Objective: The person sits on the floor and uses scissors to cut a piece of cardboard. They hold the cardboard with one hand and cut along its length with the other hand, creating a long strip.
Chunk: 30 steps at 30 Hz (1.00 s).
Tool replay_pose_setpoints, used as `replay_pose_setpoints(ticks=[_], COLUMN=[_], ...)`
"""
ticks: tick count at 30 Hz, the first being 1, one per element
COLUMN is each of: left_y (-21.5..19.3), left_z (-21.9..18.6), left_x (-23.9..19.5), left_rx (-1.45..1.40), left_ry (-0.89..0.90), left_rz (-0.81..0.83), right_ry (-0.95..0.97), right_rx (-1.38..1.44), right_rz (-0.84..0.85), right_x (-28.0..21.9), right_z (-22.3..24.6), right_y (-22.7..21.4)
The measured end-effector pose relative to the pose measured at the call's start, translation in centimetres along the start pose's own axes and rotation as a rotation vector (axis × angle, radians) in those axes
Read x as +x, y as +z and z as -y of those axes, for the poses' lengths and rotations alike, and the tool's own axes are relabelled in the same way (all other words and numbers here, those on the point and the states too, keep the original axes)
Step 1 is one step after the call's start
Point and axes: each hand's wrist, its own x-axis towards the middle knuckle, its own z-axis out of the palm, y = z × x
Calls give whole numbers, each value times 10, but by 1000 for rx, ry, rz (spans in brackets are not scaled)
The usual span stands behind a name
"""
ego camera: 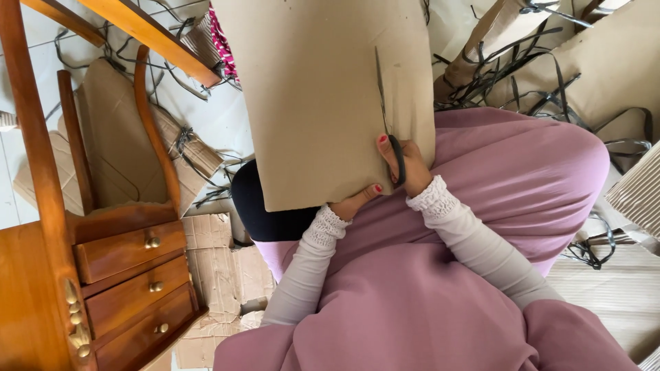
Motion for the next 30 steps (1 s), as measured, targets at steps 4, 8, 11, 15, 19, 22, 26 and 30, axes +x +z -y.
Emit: replay_pose_setpoints(ticks=[4,8,11,15,19,22,26,30], left_y=[-2,-2,-1,-8,-7,-7,-11,-2], left_z=[-7,10,7,27,26,37,5,-1], left_x=[-3,-12,-23,-29,-29,-35,-42,-51], left_rx=[-31,46,45,-18,22,-18,15,-110], left_ry=[-10,17,-12,-77,-13,-60,-108,-374], left_rz=[4,7,41,107,119,168,163,143], right_ry=[-33,-81,-47,-59,-87,-101,-110,-109], right_rx=[-7,-1,-29,-46,-72,-5,23,3], right_rz=[-5,15,37,39,-23,-38,-13,25], right_x=[-3,6,12,13,11,15,22,30], right_z=[13,13,15,8,13,7,11,19], right_y=[-5,-13,-18,-13,-14,-13,-16,-14])
